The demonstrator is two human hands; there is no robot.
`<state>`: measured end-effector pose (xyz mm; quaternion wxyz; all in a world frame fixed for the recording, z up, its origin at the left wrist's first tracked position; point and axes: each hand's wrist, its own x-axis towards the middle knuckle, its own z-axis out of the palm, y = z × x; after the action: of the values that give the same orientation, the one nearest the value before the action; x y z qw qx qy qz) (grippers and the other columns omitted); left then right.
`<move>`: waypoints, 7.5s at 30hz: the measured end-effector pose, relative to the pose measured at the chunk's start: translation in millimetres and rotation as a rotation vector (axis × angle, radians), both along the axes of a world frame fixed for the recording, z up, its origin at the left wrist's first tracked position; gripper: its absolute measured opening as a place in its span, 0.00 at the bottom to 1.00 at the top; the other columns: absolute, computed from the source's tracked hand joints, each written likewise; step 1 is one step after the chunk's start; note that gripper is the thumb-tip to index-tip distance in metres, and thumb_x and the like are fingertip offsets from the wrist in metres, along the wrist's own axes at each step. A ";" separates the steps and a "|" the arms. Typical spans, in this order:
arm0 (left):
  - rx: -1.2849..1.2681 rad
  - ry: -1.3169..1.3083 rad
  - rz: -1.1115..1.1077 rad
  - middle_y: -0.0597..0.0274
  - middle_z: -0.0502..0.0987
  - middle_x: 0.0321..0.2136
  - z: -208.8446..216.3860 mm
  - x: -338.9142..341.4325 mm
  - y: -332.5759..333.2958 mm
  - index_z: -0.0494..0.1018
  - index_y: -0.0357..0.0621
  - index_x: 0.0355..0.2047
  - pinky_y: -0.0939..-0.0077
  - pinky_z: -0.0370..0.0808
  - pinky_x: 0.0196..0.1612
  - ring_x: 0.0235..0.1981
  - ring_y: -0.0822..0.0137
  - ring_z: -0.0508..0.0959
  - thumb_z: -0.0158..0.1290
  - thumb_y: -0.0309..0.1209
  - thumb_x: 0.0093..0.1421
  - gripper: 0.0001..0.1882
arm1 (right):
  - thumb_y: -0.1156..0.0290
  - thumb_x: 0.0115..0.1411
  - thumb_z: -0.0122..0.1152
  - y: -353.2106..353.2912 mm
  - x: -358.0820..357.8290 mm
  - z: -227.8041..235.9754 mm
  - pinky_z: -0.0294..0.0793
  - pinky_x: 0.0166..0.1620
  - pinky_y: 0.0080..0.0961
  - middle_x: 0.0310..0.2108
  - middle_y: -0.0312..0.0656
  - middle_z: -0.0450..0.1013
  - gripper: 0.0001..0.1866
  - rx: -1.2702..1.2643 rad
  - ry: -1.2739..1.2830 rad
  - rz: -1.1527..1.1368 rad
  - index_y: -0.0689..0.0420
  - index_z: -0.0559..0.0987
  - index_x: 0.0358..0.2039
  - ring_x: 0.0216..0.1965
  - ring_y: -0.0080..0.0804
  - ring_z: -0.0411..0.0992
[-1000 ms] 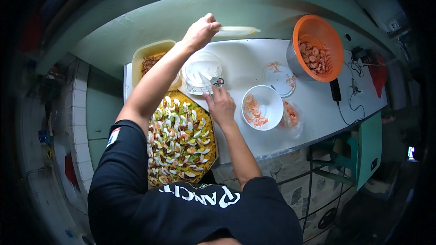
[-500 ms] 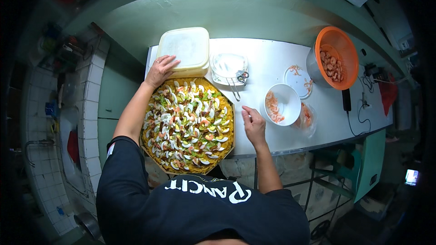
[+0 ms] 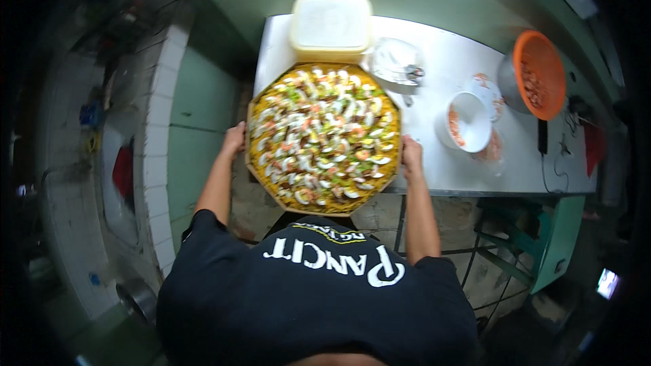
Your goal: The person assembles a large round tray of pancit by adding toppings with tongs, then wraps the tray in plastic and a branded cardboard cover. They secure the package with rubber bands and scissors, carry it to a counter, and hand it to a customer.
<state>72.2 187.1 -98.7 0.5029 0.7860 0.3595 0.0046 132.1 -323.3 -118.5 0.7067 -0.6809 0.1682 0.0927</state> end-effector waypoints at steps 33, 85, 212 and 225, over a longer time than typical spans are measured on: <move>-0.408 -0.506 -0.210 0.58 0.74 0.41 36.1 -26.7 -69.2 0.67 0.36 0.49 0.75 0.73 0.43 0.38 0.70 0.74 0.39 0.50 0.66 0.27 | 0.52 0.66 0.46 11.2 -17.3 6.1 0.65 0.45 0.19 0.37 0.36 0.73 0.25 0.193 -0.326 -0.065 0.66 0.74 0.39 0.39 0.22 0.67; -0.558 -0.200 -0.610 0.45 0.72 0.45 -369.6 722.8 -1238.4 0.63 0.25 0.51 0.69 0.74 0.43 0.43 0.61 0.75 0.45 0.56 0.61 0.39 | 0.48 0.64 0.46 -1113.8 502.1 -317.3 0.72 0.43 0.26 0.43 0.37 0.73 0.28 -0.072 -0.015 -0.608 0.62 0.73 0.48 0.40 0.28 0.72; -0.189 -1.324 -1.192 0.51 0.53 0.63 -257.4 -614.1 -1513.7 0.50 0.40 0.63 0.63 0.61 0.60 0.56 0.55 0.67 0.60 0.44 0.50 0.46 | 0.65 0.61 0.42 -1409.9 -980.9 -172.5 0.80 0.26 0.39 0.31 0.52 0.71 0.13 -0.050 -1.144 -0.910 0.63 0.66 0.37 0.25 0.53 0.76; -0.571 -0.979 -1.861 0.60 0.77 0.30 -318.3 -793.4 -1785.1 0.76 0.40 0.32 0.74 0.71 0.40 0.33 0.68 0.75 0.49 0.31 0.62 0.09 | 0.61 0.51 0.55 -1331.6 -1205.3 -208.4 0.66 0.53 0.48 0.45 0.52 0.72 0.31 -0.339 -0.945 -1.194 0.62 0.65 0.55 0.43 0.48 0.74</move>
<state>-721.2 -1598.0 -417.0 0.5622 0.5173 -0.6278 -0.1490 -1073.2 -1654.9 -326.9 0.5198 -0.5410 0.1994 -0.6303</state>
